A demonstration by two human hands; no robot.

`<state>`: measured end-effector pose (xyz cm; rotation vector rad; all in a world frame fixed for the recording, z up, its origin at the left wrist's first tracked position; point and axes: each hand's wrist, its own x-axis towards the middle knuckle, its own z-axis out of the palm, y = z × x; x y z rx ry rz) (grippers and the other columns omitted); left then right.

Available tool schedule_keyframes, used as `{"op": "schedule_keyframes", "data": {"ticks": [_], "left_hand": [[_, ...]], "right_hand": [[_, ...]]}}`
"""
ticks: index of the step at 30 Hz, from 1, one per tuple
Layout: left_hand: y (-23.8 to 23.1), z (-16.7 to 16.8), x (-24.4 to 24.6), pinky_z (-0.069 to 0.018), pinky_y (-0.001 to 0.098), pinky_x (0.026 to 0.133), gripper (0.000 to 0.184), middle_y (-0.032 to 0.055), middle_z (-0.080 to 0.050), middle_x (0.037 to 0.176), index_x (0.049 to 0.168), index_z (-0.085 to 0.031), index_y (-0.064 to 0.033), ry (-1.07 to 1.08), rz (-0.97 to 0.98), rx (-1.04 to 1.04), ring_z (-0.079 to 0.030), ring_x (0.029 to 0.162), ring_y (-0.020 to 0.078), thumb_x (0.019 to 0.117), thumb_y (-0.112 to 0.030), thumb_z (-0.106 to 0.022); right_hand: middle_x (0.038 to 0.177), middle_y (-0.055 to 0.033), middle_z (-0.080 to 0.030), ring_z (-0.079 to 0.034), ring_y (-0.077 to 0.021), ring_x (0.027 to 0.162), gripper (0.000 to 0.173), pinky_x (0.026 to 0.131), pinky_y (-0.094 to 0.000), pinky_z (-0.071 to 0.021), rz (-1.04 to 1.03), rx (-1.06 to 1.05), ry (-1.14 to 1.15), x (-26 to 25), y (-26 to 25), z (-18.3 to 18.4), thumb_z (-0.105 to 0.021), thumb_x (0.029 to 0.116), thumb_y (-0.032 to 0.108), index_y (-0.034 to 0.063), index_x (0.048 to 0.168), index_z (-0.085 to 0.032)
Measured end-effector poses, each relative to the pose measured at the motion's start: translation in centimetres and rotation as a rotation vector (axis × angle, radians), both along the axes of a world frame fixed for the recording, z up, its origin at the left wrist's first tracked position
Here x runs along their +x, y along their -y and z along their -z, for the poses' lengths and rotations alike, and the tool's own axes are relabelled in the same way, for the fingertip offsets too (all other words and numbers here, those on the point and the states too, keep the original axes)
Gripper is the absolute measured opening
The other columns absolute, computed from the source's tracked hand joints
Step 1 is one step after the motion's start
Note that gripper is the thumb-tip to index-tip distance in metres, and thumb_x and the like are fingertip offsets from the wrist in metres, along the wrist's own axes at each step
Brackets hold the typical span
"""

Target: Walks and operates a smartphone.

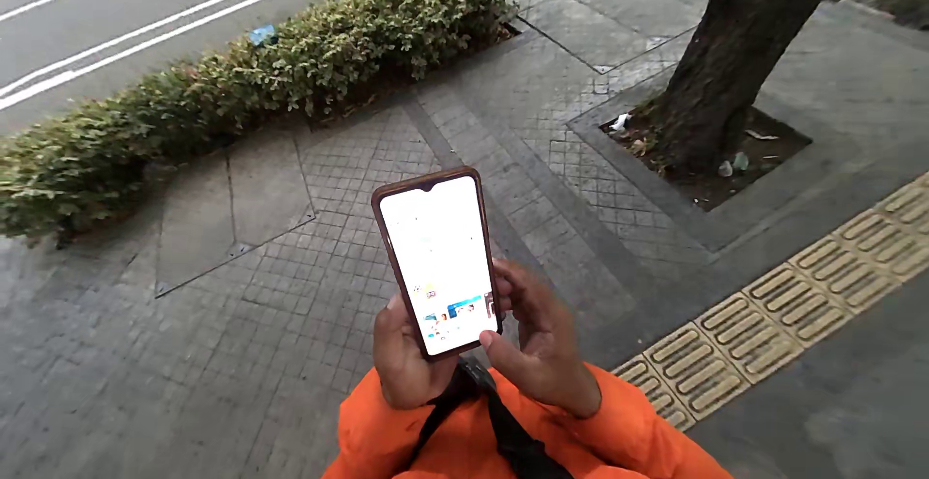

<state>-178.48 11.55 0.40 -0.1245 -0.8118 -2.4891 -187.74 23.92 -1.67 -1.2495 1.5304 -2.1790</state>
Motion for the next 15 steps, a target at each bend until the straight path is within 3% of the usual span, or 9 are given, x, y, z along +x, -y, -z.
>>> {"op": "schedule_keyframes", "data": {"ticks": [6,10,15], "left_hand": [[0.0,0.0,0.0,-0.0572,0.048,0.098,0.043,0.0157,-0.073,0.12,0.126,-0.07,-0.0096,-0.001,-0.007,-0.006,-0.071,0.114,0.0265,0.1008,-0.043,-0.057],[0.2,-0.1,0.3,-0.0572,0.0483,0.099,0.044,0.016,-0.073,0.121,0.128,-0.069,-0.0096,-0.013,-0.004,0.003,-0.07,0.115,0.0274,0.1007,-0.043,-0.058],[0.1,-0.1,1.1,-0.0583,0.0454,0.098,0.043,0.0141,-0.074,0.12,0.127,-0.07,-0.0091,-0.021,0.025,0.039,-0.072,0.114,0.0241,0.1005,-0.041,-0.059]], "right_hand": [[0.118,-0.0119,-0.069,-0.066,-0.0076,0.103,0.061,0.092,-0.0261,-0.057,-0.021,-0.018,0.009,-0.2,0.1,-0.1,-0.067,0.088,0.011,-0.0113,0.141,-0.047],[0.116,-0.0113,-0.069,-0.065,-0.0063,0.1,0.057,0.09,-0.0253,-0.0564,-0.019,-0.005,0.0,-0.2,0.5,-0.4,-0.064,0.0932,0.019,-0.0112,0.139,-0.049],[0.113,-0.0106,-0.07,-0.069,-0.0083,0.094,0.05,0.08,-0.0258,-0.0607,0.021,0.005,0.027,-0.6,2.1,-2.7,-0.064,0.0955,0.024,-0.0072,0.134,-0.055]]}}
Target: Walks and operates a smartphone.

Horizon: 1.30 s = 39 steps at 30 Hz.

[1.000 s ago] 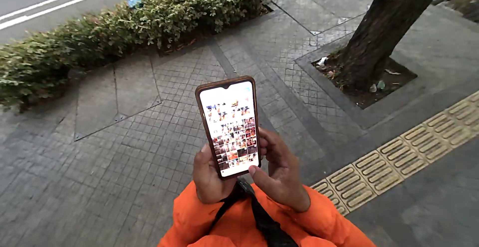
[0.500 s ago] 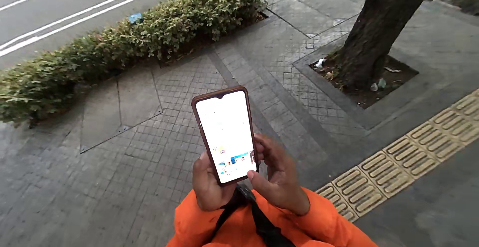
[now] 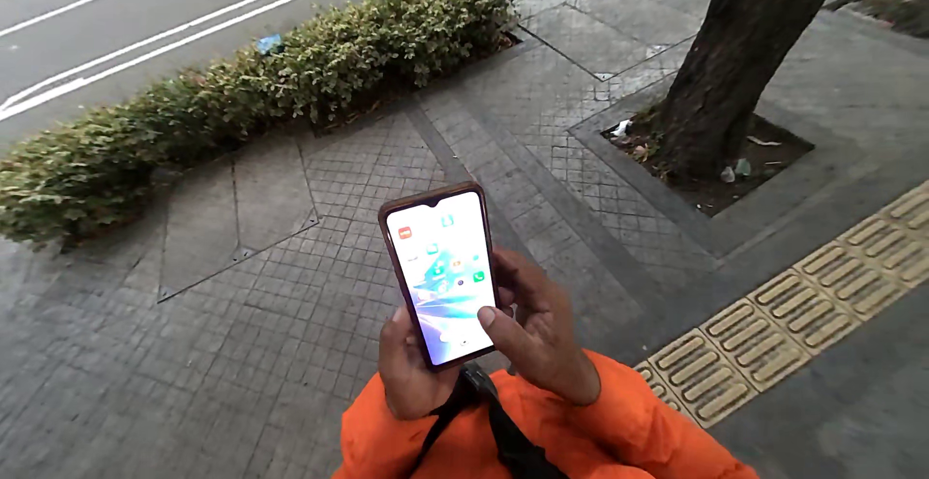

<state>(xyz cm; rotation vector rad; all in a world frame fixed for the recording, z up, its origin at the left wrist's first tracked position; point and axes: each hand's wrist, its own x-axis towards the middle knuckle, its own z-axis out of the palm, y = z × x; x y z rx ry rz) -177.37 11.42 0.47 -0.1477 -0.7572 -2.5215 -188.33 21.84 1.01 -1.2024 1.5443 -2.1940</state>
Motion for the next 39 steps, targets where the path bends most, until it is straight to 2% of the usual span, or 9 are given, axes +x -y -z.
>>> {"op": "schedule_keyframes", "data": {"ticks": [4,7,16,21,25,29,32,39], "left_hand": [[0.0,0.1,0.6,-0.057,0.0412,0.101,0.041,0.0114,-0.074,0.122,0.128,-0.07,-0.0086,-0.052,0.038,-0.022,-0.07,0.116,0.0203,0.1023,-0.038,-0.057],[0.2,0.4,1.1,-0.0556,0.0391,0.103,0.043,0.0096,-0.074,0.124,0.131,-0.069,-0.0098,-0.068,0.024,-0.069,-0.069,0.118,0.0179,0.1036,-0.04,-0.054],[1.1,0.6,1.9,-0.0568,0.0407,0.101,0.042,0.0109,-0.074,0.121,0.128,-0.071,-0.0094,-0.052,0.027,-0.035,-0.07,0.115,0.0193,0.1033,-0.039,-0.054],[1.5,0.7,2.0,-0.0573,0.0416,0.099,0.043,0.0124,-0.074,0.12,0.126,-0.071,-0.008,-0.042,0.021,-0.039,-0.071,0.113,0.0211,0.1023,-0.04,-0.055],[1.8,0.5,1.9,-0.0571,0.0403,0.099,0.041,0.0123,-0.074,0.119,0.125,-0.071,-0.0083,-0.063,0.005,-0.048,-0.071,0.114,0.0204,0.1031,-0.038,-0.053],[2.1,0.2,1.7,-0.0565,0.0355,0.1,0.039,0.0089,-0.075,0.118,0.124,-0.071,-0.0088,-0.103,0.013,-0.069,-0.07,0.113,0.0159,0.1035,-0.036,-0.053],[2.0,0.0,1.7,-0.0563,0.0342,0.099,0.039,0.0072,-0.075,0.115,0.123,-0.071,-0.0102,-0.099,-0.014,-0.098,-0.07,0.111,0.0141,0.1039,-0.038,-0.052],[1.5,0.0,1.9,-0.0569,0.034,0.098,0.039,0.0072,-0.076,0.115,0.123,-0.072,-0.0107,-0.085,-0.057,-0.097,-0.071,0.11,0.0137,0.1044,-0.038,-0.051]], "right_hand": [[0.111,-0.0083,-0.07,-0.073,-0.0131,0.095,0.045,0.076,-0.0315,-0.066,0.004,-0.024,0.055,0.2,1.1,-1.8,-0.067,0.0926,0.014,-0.002,0.133,-0.056],[0.108,-0.0069,-0.071,-0.073,-0.013,0.094,0.042,0.077,-0.032,-0.0659,0.023,-0.024,0.051,0.7,1.7,-1.9,-0.068,0.0918,0.014,-0.0007,0.13,-0.057],[0.109,-0.0064,-0.071,-0.072,-0.0115,0.093,0.042,0.077,-0.0304,-0.0653,-0.007,-0.033,0.052,1.6,2.3,-1.6,-0.064,0.0937,0.011,0.0002,0.133,-0.056],[0.114,-0.0089,-0.071,-0.071,-0.0127,0.097,0.045,0.08,-0.0304,-0.064,-0.016,-0.004,0.045,2.2,2.0,-1.3,-0.063,0.0943,0.012,-0.0022,0.136,-0.054],[0.112,-0.0088,-0.071,-0.071,-0.0114,0.09,0.051,0.075,-0.0283,-0.0636,0.008,0.045,0.038,3.1,1.7,-0.9,-0.067,0.0913,0.015,-0.0013,0.137,-0.053],[0.115,-0.0072,-0.07,-0.071,-0.0112,0.096,0.066,0.081,-0.0304,-0.0635,0.055,0.109,-0.002,4.2,1.8,-0.4,-0.073,0.0862,0.02,0.003,0.145,-0.048],[0.117,-0.0092,-0.069,-0.07,-0.0127,0.099,0.076,0.085,-0.0318,-0.0631,0.083,0.129,-0.013,4.7,1.9,-0.4,-0.076,0.083,0.02,0.0009,0.148,-0.043],[0.117,-0.01,-0.068,-0.071,-0.0151,0.1,0.077,0.084,-0.0339,-0.0643,0.074,0.128,0.017,5.1,2.0,-0.3,-0.078,0.08,0.016,0.0006,0.147,-0.043]]}}
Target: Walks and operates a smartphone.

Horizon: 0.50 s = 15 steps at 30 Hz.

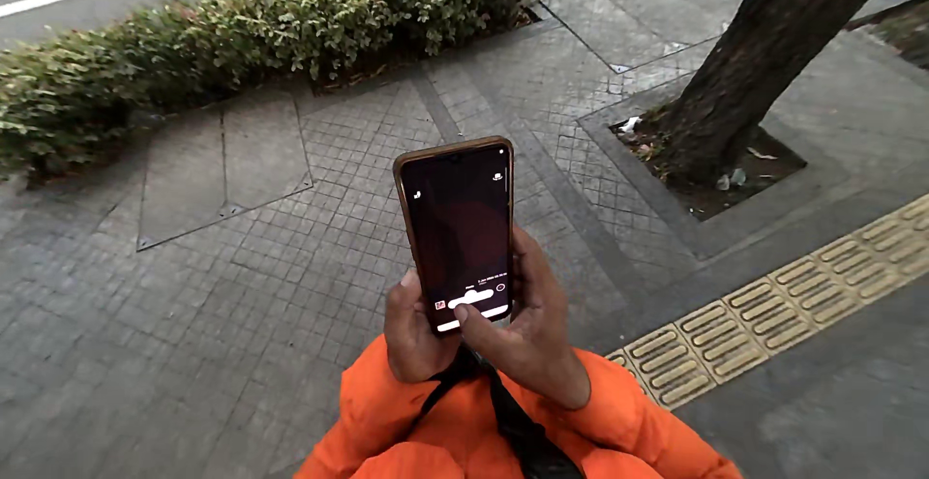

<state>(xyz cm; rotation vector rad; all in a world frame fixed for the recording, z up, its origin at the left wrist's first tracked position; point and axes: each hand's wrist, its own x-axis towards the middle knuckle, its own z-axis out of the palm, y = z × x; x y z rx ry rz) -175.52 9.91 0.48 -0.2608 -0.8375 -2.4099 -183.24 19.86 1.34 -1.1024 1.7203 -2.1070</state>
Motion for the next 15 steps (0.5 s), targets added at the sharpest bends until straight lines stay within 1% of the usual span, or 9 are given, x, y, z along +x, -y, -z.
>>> {"op": "schedule_keyframes", "data": {"ticks": [5,9,12,15], "left_hand": [[-0.64,-0.11,-0.03,-0.0571,0.0306,0.098,0.037,0.0034,-0.077,0.114,0.12,-0.074,-0.0139,0.012,-0.085,-0.03,-0.071,0.11,0.0098,0.1045,-0.038,-0.051],[-0.73,-0.09,0.08,-0.0567,0.031,0.099,0.037,0.004,-0.077,0.115,0.121,-0.073,-0.0131,0.007,-0.068,-0.027,-0.071,0.111,0.0105,0.1048,-0.037,-0.051],[-0.89,-0.16,0.09,-0.0565,0.0313,0.1,0.037,0.004,-0.076,0.115,0.122,-0.073,-0.0133,0.021,-0.084,-0.039,-0.071,0.112,0.0109,0.1044,-0.038,-0.051],[-0.96,-0.11,-0.01,-0.0565,0.0318,0.1,0.037,0.0043,-0.076,0.115,0.122,-0.073,-0.0129,0.012,-0.087,-0.043,-0.071,0.112,0.0109,0.1046,-0.037,-0.051]], "right_hand": [[0.119,-0.0092,-0.067,-0.071,-0.0146,0.101,0.082,0.085,-0.0341,-0.0643,0.05,0.013,0.005,0.36,0.06,-0.11,-0.083,0.0774,0.021,0.003,0.147,-0.043],[0.121,-0.0103,-0.066,-0.07,-0.015,0.103,0.086,0.087,-0.034,-0.0637,0.083,-0.002,-0.024,0.49,0.19,0.03,-0.085,0.0762,0.022,0.002,0.147,-0.043],[0.121,-0.0101,-0.066,-0.07,-0.015,0.103,0.087,0.087,-0.0338,-0.0637,0.113,-0.001,-0.036,0.57,0.41,0.13,-0.086,0.0741,0.022,0.0031,0.147,-0.043],[0.121,-0.0106,-0.065,-0.069,-0.0152,0.104,0.087,0.088,-0.0341,-0.0631,0.11,-0.001,-0.039,0.46,0.37,0.16,-0.086,0.0745,0.023,0.0034,0.147,-0.043]]}}
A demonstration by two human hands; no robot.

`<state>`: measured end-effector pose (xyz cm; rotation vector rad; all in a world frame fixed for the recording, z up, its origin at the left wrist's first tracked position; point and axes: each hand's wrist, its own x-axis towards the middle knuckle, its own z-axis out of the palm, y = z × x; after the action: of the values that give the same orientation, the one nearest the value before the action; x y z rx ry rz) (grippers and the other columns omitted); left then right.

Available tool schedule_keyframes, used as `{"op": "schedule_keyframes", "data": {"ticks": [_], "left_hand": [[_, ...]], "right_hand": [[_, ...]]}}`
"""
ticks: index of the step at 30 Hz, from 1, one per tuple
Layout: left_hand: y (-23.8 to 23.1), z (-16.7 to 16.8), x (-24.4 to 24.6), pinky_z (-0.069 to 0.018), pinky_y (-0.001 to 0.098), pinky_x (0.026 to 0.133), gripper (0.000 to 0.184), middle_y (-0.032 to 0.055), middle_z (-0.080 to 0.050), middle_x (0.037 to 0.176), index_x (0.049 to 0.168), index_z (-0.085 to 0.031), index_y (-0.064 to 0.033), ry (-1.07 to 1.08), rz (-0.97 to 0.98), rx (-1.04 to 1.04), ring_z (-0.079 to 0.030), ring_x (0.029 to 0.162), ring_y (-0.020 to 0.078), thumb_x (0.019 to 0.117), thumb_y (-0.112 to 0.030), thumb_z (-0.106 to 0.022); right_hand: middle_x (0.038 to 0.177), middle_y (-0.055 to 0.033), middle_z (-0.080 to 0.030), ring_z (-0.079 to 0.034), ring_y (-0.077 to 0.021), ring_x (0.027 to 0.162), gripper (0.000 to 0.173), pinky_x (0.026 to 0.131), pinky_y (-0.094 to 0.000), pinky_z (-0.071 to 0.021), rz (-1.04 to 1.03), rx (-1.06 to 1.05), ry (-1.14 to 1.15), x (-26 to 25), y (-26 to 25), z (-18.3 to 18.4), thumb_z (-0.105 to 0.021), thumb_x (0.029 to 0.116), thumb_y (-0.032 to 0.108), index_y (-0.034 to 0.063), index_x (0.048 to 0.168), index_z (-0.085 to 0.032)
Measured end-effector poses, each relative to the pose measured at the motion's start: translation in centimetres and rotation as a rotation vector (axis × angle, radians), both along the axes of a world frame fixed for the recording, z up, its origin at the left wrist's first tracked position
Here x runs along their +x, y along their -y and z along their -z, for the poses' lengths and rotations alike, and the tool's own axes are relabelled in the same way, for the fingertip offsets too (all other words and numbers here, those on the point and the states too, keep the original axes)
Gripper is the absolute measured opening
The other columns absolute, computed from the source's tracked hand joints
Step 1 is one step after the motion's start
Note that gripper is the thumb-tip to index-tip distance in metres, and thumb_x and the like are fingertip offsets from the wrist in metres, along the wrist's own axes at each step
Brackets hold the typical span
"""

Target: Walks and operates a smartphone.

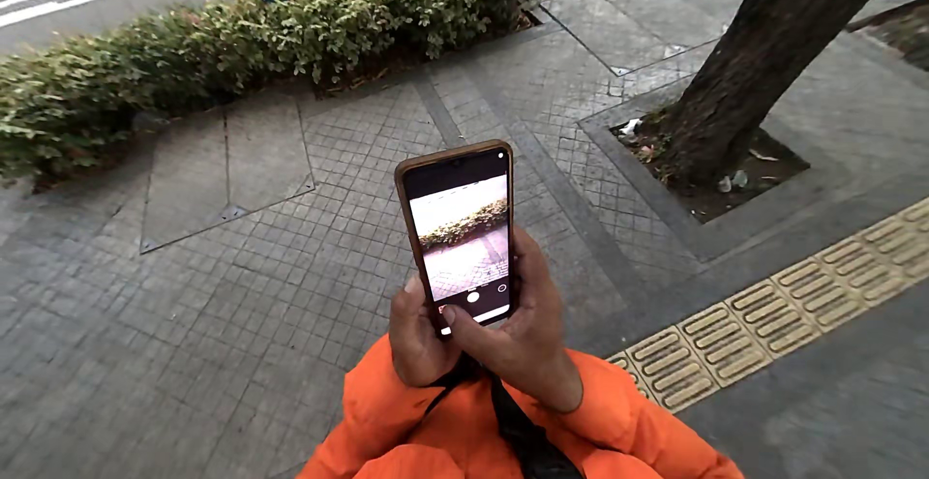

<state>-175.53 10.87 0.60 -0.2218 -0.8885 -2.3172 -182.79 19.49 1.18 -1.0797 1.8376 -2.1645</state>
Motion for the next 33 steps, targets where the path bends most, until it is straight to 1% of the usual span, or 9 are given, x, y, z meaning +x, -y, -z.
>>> {"op": "schedule_keyframes", "data": {"ticks": [7,10,13,15,18,20,23,27,33], "left_hand": [[0.2,0.2,-0.1,-0.0558,0.0335,0.101,0.038,0.0066,-0.076,0.117,0.123,-0.072,-0.0104,-0.039,0.08,0.039,-0.07,0.113,0.013,0.1047,-0.036,-0.051],[0.2,0.0,-0.2,-0.0561,0.0341,0.101,0.038,0.0068,-0.076,0.117,0.122,-0.073,-0.0109,-0.027,0.092,0.043,-0.071,0.114,0.0137,0.1043,-0.037,-0.051],[0.4,0.2,-0.2,-0.057,0.0376,0.1,0.039,0.0105,-0.075,0.118,0.123,-0.072,-0.0086,-0.028,0.141,0.095,-0.071,0.113,0.0181,0.1026,-0.037,-0.055],[0.5,0.4,-0.3,-0.0572,0.04,0.099,0.041,0.0116,-0.075,0.119,0.124,-0.072,-0.0087,-0.019,0.154,0.108,-0.071,0.113,0.02,0.1019,-0.039,-0.056],[0.4,0.7,-0.3,-0.0575,0.0428,0.1,0.044,0.0117,-0.075,0.12,0.126,-0.072,-0.0108,0.007,0.155,0.104,-0.071,0.114,0.0212,0.1008,-0.044,-0.057],[0.4,0.7,-0.2,-0.0568,0.0441,0.101,0.045,0.0114,-0.074,0.122,0.127,-0.072,-0.0109,-0.001,0.195,0.102,-0.071,0.116,0.0216,0.1014,-0.044,-0.056],[0.4,0.8,-0.3,-0.0565,0.0448,0.101,0.044,0.011,-0.074,0.122,0.128,-0.071,-0.011,0.003,0.219,0.09,-0.07,0.116,0.0219,0.1018,-0.044,-0.055],[0.3,0.9,-0.4,-0.0557,0.0439,0.103,0.045,0.0099,-0.073,0.125,0.13,-0.07,-0.0116,-0.01,0.202,0.057,-0.069,0.119,0.0205,0.1026,-0.044,-0.055],[0.4,1.4,-0.3,-0.0544,0.0456,0.104,0.045,0.011,-0.073,0.125,0.13,-0.07,-0.0107,-0.013,0.235,0.058,-0.068,0.12,0.0218,0.1027,-0.042,-0.055]], "right_hand": [[0.122,-0.0119,-0.065,-0.069,-0.0154,0.103,0.085,0.088,-0.0336,-0.0632,-0.042,-0.028,0.027,-0.3,-0.4,0.1,-0.084,0.0768,0.024,0.0012,0.147,-0.042],[0.122,-0.0132,-0.065,-0.069,-0.0148,0.103,0.081,0.088,-0.0323,-0.0629,-0.055,-0.031,0.035,-0.4,-0.5,-0.1,-0.082,0.079,0.023,-0.0032,0.145,-0.044],[0.119,-0.0128,-0.066,-0.07,-0.0112,0.1,0.07,0.085,-0.0288,-0.0626,-0.077,-0.06,0.042,-0.9,-0.7,-0.2,-0.074,0.0877,0.029,-0.0087,0.14,-0.046],[0.119,-0.014,-0.066,-0.07,-0.0127,0.098,0.062,0.083,-0.0295,-0.0632,-0.08,-0.095,0.033,-1.8,-0.7,-0.4,-0.069,0.0932,0.033,-0.0089,0.136,-0.051],[0.118,-0.0139,-0.067,-0.068,-0.017,0.106,0.049,0.089,-0.0346,-0.0603,-0.073,-0.121,-0.021,-3.6,-0.5,-1.2,-0.062,0.0987,0.034,-0.0051,0.128,-0.061],[0.114,-0.0124,-0.069,-0.068,-0.018,0.105,0.04,0.092,-0.0383,-0.0595,-0.064,-0.124,-0.06,-4.8,-0.4,-2.0,-0.058,0.101,0.031,-0.003,0.122,-0.065],[0.108,-0.0101,-0.07,-0.068,-0.0169,0.101,0.034,0.091,-0.0383,-0.0591,-0.07,-0.138,-0.093,-6.2,-0.2,-3.2,-0.055,0.1024,0.026,-0.0021,0.116,-0.068],[0.103,-0.0063,-0.071,-0.068,-0.0132,0.098,0.029,0.088,-0.0346,-0.0591,-0.051,-0.149,-0.115,-7.2,0.3,-4.1,-0.053,0.1024,0.022,0.0003,0.107,-0.07],[0.101,-0.0049,-0.07,-0.068,-0.0123,0.095,0.021,0.083,-0.0322,-0.0599,-0.03,-0.166,-0.113,-7.5,0.8,-4.6,-0.056,0.1,0.018,0.0028,0.102,-0.07]]}}
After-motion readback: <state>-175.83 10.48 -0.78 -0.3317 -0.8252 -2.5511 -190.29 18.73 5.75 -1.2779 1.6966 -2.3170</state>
